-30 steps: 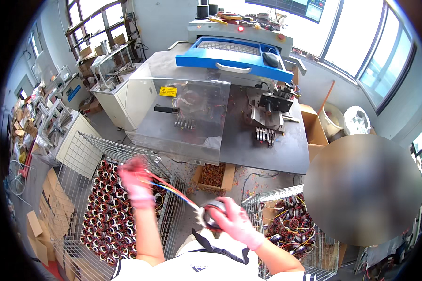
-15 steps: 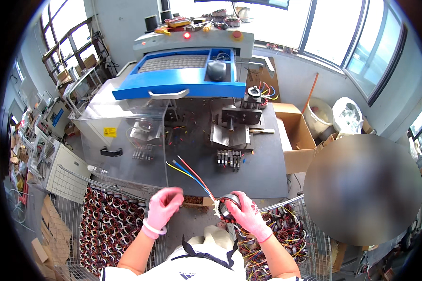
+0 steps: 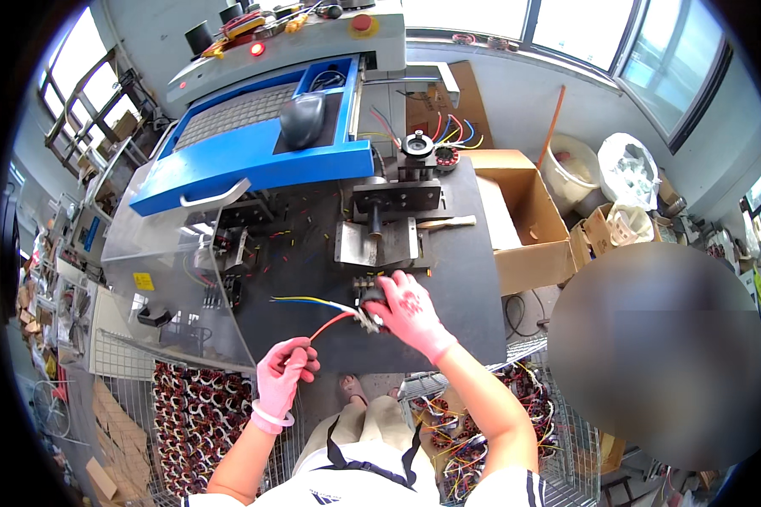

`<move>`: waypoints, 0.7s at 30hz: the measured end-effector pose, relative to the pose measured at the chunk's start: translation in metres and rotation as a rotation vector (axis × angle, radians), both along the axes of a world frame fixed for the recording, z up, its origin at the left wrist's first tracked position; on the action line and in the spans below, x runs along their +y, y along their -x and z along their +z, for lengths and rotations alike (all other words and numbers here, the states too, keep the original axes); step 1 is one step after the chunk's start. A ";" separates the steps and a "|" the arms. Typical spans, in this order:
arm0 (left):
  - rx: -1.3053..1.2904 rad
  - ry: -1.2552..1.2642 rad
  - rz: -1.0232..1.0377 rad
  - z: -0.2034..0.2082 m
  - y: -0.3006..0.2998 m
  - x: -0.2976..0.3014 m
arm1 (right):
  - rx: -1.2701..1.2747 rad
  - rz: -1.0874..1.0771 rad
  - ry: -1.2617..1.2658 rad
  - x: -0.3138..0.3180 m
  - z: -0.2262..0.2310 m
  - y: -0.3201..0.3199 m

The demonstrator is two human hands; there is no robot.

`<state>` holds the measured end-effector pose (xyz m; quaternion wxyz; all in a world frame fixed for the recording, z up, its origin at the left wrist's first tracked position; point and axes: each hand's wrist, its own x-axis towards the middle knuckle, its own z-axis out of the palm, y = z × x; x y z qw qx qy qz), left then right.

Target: The person picks up a motor stator from a metal crate and places it onto an assembly jig. They connect several colored wires into a terminal block on the jig and then return the finished stator to the crate.

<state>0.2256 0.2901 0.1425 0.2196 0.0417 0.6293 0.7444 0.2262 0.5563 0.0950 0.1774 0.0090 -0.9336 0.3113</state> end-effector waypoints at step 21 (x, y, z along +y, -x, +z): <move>0.426 0.251 -0.131 -0.073 0.078 0.075 | -0.543 -0.033 0.717 -0.012 -0.019 0.084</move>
